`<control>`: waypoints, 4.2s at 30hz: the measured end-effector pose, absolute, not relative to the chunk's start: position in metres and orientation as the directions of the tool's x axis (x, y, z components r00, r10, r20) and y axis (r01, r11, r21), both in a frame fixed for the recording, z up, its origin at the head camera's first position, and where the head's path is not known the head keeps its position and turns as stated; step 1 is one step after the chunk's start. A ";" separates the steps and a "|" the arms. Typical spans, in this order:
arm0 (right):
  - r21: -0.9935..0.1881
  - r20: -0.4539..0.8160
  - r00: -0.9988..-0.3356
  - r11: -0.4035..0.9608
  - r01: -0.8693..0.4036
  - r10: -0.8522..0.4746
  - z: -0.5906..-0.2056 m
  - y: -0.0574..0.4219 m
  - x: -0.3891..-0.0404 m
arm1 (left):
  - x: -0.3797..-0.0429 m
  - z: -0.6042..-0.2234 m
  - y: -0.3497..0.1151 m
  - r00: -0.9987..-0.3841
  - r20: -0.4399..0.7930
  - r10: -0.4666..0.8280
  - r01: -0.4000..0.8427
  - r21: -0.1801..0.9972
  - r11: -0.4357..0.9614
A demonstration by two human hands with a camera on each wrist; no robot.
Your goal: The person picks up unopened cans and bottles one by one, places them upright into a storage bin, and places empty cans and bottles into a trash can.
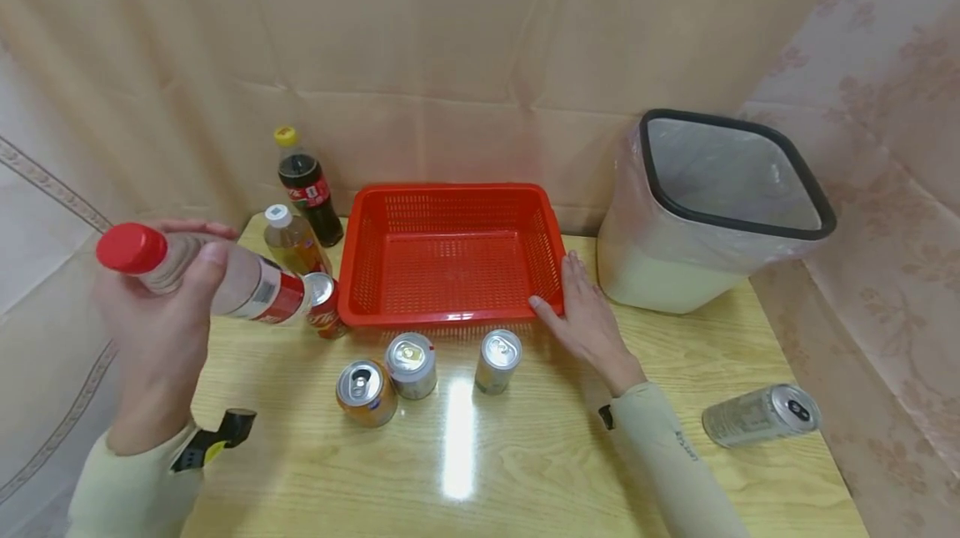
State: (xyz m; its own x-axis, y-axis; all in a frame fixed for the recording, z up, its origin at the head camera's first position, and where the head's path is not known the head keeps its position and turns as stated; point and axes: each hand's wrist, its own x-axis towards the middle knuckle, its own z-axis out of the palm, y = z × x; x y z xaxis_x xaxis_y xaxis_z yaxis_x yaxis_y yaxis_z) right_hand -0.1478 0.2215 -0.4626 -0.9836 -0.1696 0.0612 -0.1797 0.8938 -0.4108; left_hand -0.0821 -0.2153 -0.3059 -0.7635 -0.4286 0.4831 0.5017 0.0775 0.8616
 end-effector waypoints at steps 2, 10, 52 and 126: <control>-0.408 0.059 -0.984 0.895 -0.179 -0.170 -0.462 0.221 -0.147 | -0.088 -0.299 -0.206 -0.772 0.498 -0.394 0.534 0.845 0.023; -0.391 0.069 -0.983 0.902 -0.184 -0.170 -0.461 0.219 -0.142 | -0.120 -0.285 -0.171 -0.765 0.600 -0.234 0.622 0.782 -0.029; -0.441 0.046 -0.987 0.883 -0.160 -0.156 -0.459 0.215 -0.135 | -0.268 -0.353 0.019 -0.980 0.083 0.182 0.117 0.976 0.185; -0.451 -0.015 -0.989 0.884 -0.125 -0.147 -0.455 0.224 -0.141 | -0.199 -0.271 -0.090 -0.887 0.406 0.221 0.451 0.866 0.218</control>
